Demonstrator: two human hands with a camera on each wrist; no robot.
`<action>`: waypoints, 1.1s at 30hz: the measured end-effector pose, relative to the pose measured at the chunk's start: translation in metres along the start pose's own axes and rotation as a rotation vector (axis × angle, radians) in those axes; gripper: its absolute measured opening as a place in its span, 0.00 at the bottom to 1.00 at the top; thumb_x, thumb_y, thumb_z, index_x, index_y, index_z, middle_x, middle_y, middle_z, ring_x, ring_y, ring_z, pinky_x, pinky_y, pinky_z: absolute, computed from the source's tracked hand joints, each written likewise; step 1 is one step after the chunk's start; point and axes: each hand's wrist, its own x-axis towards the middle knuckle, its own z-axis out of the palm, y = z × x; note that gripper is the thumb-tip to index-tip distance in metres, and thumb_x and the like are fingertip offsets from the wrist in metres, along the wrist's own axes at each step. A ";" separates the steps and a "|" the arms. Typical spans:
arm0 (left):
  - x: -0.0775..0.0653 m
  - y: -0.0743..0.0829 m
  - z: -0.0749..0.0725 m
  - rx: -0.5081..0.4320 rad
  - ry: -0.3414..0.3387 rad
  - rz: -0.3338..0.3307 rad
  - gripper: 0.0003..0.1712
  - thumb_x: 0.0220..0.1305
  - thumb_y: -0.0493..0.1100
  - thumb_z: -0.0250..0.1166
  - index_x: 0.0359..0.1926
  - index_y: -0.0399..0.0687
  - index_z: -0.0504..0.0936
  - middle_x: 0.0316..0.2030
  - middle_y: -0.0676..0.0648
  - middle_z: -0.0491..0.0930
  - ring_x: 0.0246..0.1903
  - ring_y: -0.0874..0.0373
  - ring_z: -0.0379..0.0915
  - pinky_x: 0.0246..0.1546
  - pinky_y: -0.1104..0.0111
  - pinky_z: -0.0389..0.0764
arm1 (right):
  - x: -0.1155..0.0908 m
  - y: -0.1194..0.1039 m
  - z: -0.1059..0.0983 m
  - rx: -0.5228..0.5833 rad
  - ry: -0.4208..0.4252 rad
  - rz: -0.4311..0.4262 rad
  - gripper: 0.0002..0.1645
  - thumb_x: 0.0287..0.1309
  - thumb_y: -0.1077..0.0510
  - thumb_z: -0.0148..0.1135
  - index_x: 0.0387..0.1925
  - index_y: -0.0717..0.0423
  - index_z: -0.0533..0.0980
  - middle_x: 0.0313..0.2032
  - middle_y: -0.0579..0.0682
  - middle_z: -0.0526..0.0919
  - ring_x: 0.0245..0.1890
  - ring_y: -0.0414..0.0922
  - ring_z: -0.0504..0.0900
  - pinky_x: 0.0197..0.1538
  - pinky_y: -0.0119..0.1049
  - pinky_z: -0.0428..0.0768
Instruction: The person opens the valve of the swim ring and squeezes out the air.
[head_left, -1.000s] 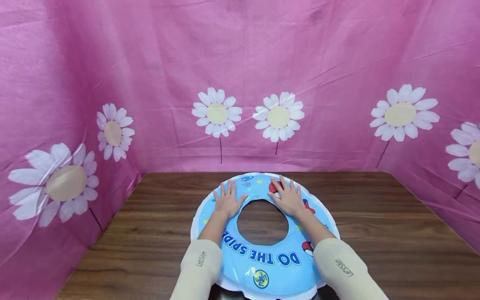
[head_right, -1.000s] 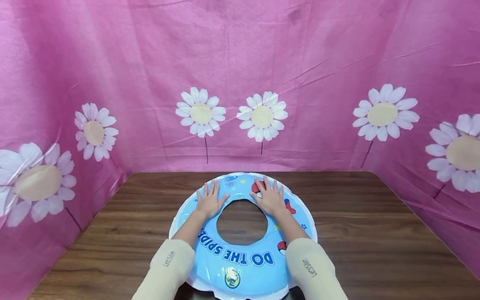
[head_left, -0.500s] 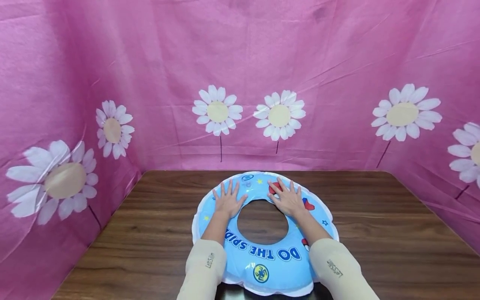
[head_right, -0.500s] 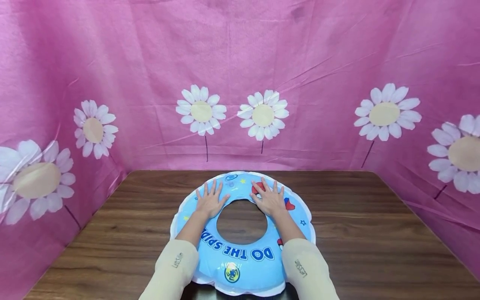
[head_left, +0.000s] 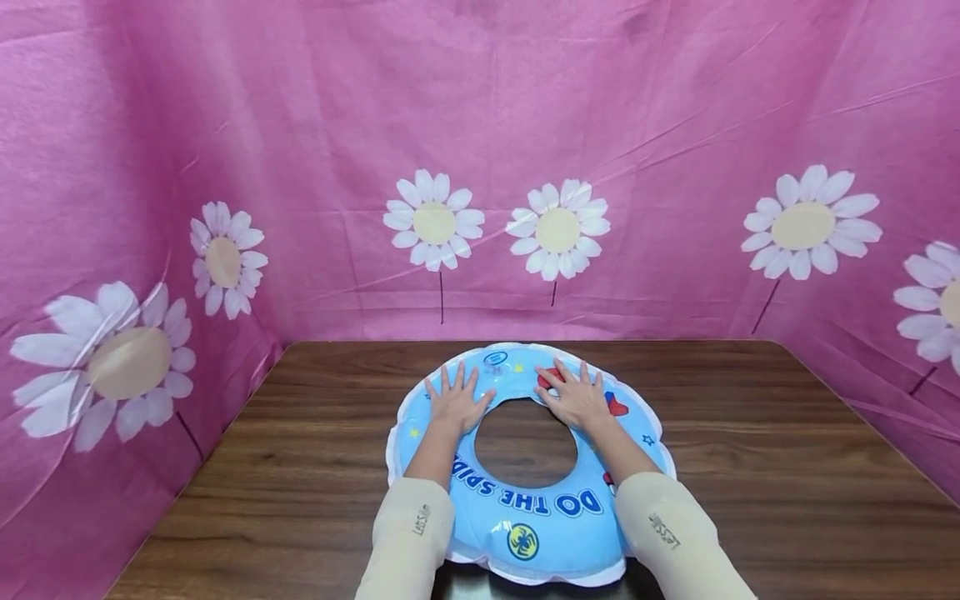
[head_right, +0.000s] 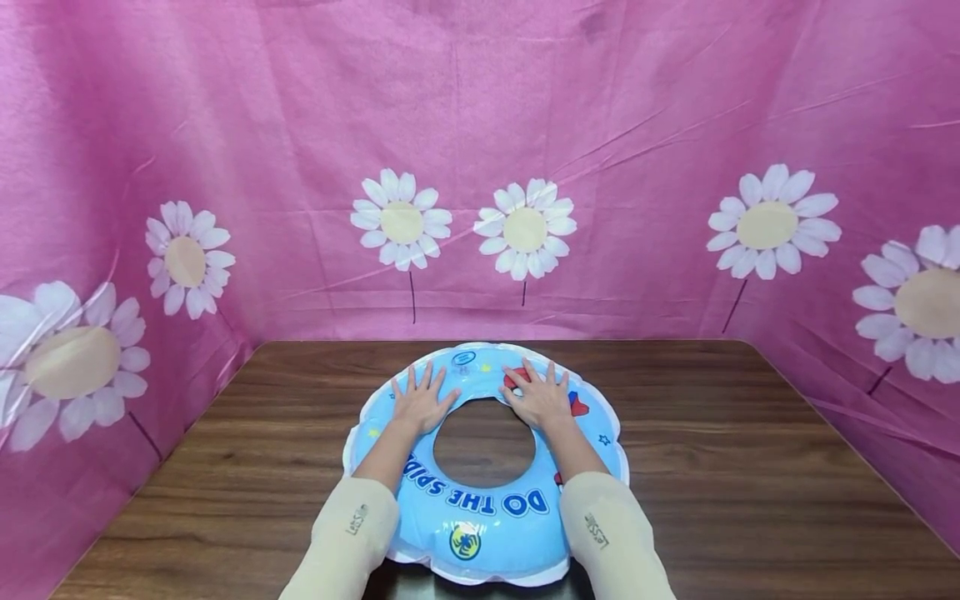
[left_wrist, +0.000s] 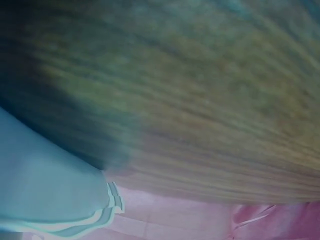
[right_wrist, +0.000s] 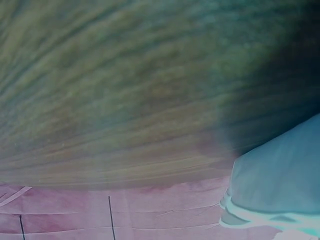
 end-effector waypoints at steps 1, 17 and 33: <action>0.000 0.000 0.000 -0.001 0.000 -0.001 0.40 0.64 0.70 0.30 0.72 0.57 0.49 0.71 0.48 0.41 0.67 0.41 0.30 0.60 0.41 0.34 | 0.000 0.000 0.000 -0.002 0.002 0.003 0.36 0.62 0.30 0.34 0.68 0.36 0.57 0.69 0.52 0.51 0.65 0.69 0.40 0.58 0.67 0.35; 0.002 -0.009 -0.006 -0.345 0.059 0.032 0.46 0.63 0.71 0.38 0.72 0.48 0.47 0.70 0.43 0.44 0.67 0.41 0.29 0.59 0.45 0.25 | 0.002 0.005 -0.003 0.134 0.017 -0.018 0.36 0.63 0.32 0.37 0.66 0.44 0.63 0.68 0.55 0.53 0.64 0.70 0.40 0.58 0.67 0.34; -0.065 -0.012 -0.065 -0.390 0.205 0.691 0.28 0.66 0.49 0.54 0.62 0.39 0.68 0.64 0.41 0.60 0.65 0.48 0.49 0.63 0.53 0.50 | -0.073 -0.017 -0.065 0.160 0.047 -0.566 0.28 0.61 0.43 0.53 0.57 0.54 0.73 0.59 0.53 0.70 0.64 0.57 0.56 0.61 0.58 0.54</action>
